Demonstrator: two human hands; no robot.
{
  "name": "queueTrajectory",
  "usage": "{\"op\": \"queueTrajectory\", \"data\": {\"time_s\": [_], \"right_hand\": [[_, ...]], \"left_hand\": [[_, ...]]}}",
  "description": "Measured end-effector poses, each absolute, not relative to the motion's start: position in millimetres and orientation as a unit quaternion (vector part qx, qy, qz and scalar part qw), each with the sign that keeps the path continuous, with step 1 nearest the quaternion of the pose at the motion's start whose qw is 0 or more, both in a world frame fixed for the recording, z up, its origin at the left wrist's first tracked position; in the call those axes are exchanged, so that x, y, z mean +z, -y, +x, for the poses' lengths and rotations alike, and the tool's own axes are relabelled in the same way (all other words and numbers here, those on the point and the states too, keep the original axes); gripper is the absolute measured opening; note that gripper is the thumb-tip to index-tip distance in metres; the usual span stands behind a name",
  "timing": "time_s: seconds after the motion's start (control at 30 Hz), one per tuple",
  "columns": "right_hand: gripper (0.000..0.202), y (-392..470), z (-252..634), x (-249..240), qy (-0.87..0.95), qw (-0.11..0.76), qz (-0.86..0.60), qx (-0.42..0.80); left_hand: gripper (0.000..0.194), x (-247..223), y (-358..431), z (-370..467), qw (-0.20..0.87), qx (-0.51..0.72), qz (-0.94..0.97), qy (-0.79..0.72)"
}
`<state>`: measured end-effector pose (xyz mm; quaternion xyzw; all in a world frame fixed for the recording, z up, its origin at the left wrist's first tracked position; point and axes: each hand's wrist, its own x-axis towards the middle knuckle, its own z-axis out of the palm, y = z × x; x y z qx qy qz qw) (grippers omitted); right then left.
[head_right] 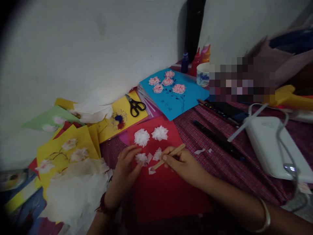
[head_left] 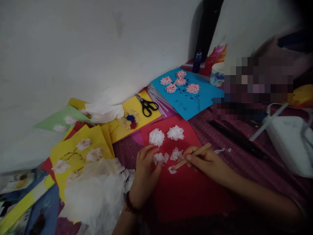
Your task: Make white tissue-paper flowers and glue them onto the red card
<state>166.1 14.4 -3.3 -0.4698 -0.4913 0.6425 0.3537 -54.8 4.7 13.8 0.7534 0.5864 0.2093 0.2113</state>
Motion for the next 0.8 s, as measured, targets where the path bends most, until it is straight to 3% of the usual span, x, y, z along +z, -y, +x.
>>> {"op": "queueTrajectory", "data": {"time_s": [0.13,0.37,0.8], "right_hand": [[0.019,-15.9,164.3,-3.4,0.511,0.395,-0.463,0.607],[0.019,-18.5,161.5,2.6,0.523,0.426,-0.449,0.585],[0.020,-36.2,142.2,0.6,0.635,0.337,-0.443,0.536]], "left_hand": [[0.030,3.3,-21.4,-43.2,0.200,0.162,0.786,-0.562],[0.021,-4.8,-16.1,-49.3,0.184,0.209,0.775,-0.567],[0.017,-11.1,-7.8,-59.5,0.188,0.222,0.766,-0.573]]}}
